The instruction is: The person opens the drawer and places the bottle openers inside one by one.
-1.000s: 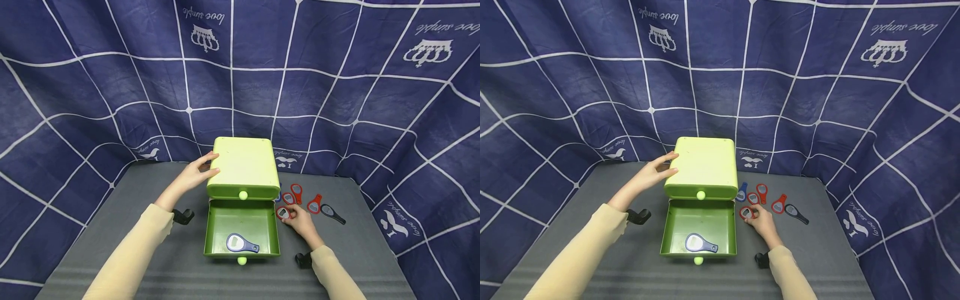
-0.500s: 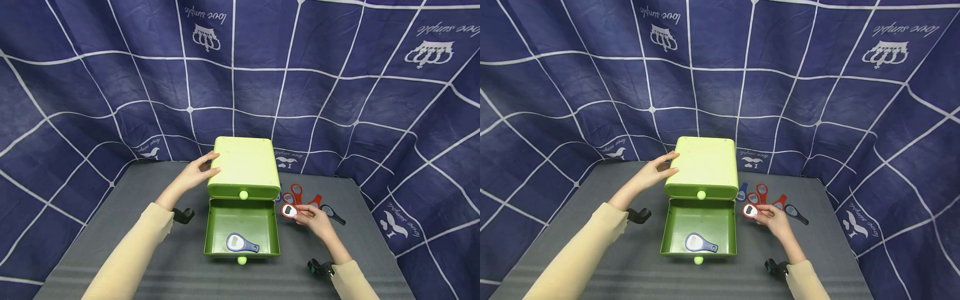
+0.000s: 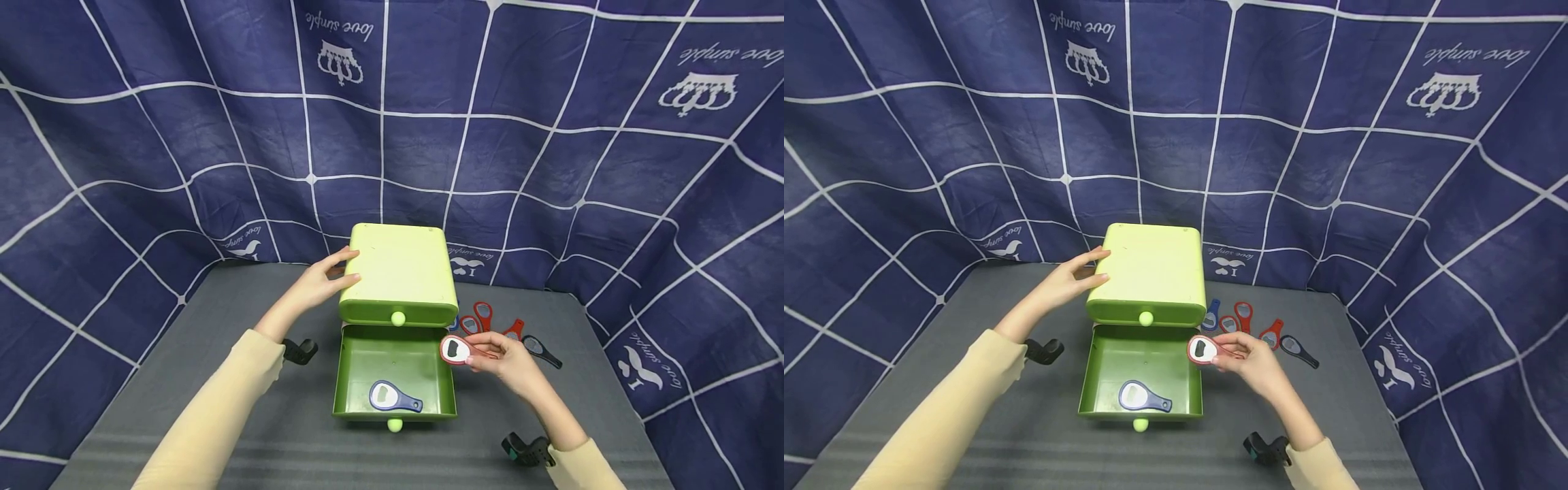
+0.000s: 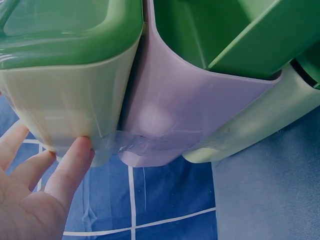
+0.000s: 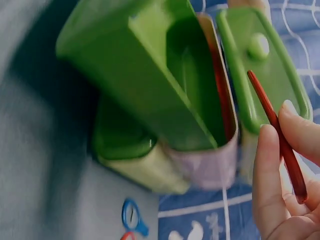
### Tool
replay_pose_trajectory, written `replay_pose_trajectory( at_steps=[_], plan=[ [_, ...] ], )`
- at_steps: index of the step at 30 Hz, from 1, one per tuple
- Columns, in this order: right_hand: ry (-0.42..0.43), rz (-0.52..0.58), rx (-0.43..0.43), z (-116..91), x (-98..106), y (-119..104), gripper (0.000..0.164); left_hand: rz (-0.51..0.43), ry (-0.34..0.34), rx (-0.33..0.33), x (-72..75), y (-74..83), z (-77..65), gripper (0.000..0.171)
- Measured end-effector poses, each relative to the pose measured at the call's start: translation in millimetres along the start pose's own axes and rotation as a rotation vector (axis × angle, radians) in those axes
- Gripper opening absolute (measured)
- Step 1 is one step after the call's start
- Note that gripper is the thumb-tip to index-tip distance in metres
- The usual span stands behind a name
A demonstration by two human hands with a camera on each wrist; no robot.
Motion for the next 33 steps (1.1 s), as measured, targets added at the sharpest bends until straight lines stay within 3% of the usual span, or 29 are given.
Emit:
replay_pose_trajectory(
  at_steps=[5,9,13,19,33],
  plan=[
    [-0.101,-0.013,0.063,2,-23,-7,0.038,-0.003,0.0,0.003,-0.8,0.8,0.1,0.059],
    [-0.122,-0.051,0.078,5,-45,-9,0.033,0.0,0.001,0.005,-0.9,-1.4,1.3,0.059],
    [-0.102,-0.102,0.067,8,-67,-12,0.03,0.005,-0.001,0.009,-0.9,-2.0,1.5,0.06],
    [-0.079,-0.271,0.049,9,-94,-11,0.022,0.001,-0.004,0.013,-1.5,-1.2,0.3,0.06],
    [0.045,-0.559,0.181,8,-113,-4,0.017,-0.01,-0.006,0.012,-0.1,-0.1,-1.7,0.061]
  ],
)
Point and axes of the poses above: each hand's wrist, its own z-axis towards the middle knuckle, its own x-axis out of the back of the hand, y = z × x, the point moved 2 cm from there along z, towards the middle knuckle, and after that the axes turned 2 degrees about -z, right-handed, at the moved point
